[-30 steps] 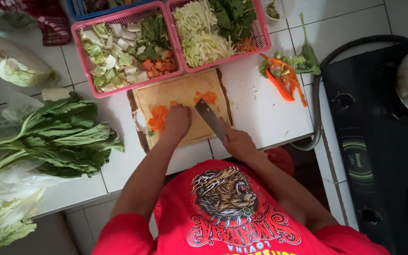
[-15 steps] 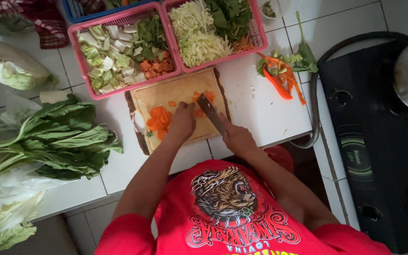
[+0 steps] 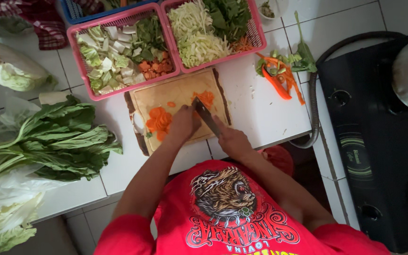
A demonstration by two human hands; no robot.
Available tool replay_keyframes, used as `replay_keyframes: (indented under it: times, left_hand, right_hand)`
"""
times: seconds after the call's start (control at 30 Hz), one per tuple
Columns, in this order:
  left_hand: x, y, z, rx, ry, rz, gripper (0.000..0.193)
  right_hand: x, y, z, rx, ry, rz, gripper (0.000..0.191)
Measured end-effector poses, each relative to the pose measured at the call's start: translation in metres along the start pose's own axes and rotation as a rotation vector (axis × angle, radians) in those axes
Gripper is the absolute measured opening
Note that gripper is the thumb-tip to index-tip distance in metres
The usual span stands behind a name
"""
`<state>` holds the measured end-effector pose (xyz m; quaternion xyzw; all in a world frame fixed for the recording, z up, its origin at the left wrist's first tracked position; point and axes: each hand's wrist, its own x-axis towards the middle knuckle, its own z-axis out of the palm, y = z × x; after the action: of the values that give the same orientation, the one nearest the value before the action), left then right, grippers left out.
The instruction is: The person slices carrots into thin rounds and then dices them into small pieces on a wooden cutting board using a cleaver. The diced carrots accumulate on the board as the person continues cutting.
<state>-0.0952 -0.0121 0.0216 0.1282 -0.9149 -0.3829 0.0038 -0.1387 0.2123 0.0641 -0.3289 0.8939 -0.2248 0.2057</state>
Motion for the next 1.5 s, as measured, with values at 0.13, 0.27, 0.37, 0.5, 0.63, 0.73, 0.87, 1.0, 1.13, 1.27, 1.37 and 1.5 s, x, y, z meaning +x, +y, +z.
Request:
replay_keyframes:
  times: [0.13,0.27,0.37,0.5,0.63,0.73,0.87,1.0,1.13,1.27,1.37,1.5]
  left_hand:
    - [-0.004,-0.007,0.015,0.062,0.100,0.101,0.034]
    - [0.001,-0.020,0.031,0.086,0.123,0.063,0.016]
    - [0.002,-0.027,0.033,0.070,0.099,0.050,0.024]
    - [0.002,-0.028,0.032,0.119,0.084,0.009,0.021]
    - [0.000,-0.026,0.030,0.091,0.096,0.011,0.016]
    - [-0.002,-0.023,0.026,0.055,0.093,-0.007,0.013]
    - [-0.003,-0.014,0.017,0.028,0.120,0.011,0.013]
    - [-0.003,-0.003,0.009,0.035,0.129,0.053,0.025]
    - [-0.001,-0.005,0.011,0.099,0.059,0.039,0.015]
    - [0.001,-0.015,0.022,0.143,0.060,0.078,0.016]
    - [0.000,-0.020,0.026,0.145,0.071,0.058,0.015]
    - [-0.006,-0.018,0.018,0.200,-0.069,-0.059,0.017]
  right_hand:
    - [-0.003,-0.002,-0.005,-0.002,-0.013,0.046,0.077]
    - [-0.012,0.001,-0.011,-0.006,0.038,0.033,0.072]
    - [-0.019,0.004,-0.014,-0.044,-0.065,0.079,0.071]
    - [-0.030,0.003,-0.017,-0.010,-0.119,0.013,0.073]
    - [-0.036,0.000,-0.025,-0.019,-0.225,0.129,0.072]
    - [-0.038,-0.003,-0.032,-0.010,-0.239,0.139,0.072]
    - [-0.039,-0.006,-0.039,0.044,-0.215,0.102,0.072]
    - [-0.039,-0.005,-0.040,0.047,-0.241,0.109,0.073]
    - [-0.037,0.002,-0.034,0.011,-0.204,0.144,0.072]
    - [-0.031,0.011,-0.026,-0.024,-0.144,0.118,0.072]
    - [-0.026,0.015,-0.021,-0.041,-0.151,0.093,0.073]
    - [-0.023,0.015,-0.015,-0.057,-0.117,0.013,0.074]
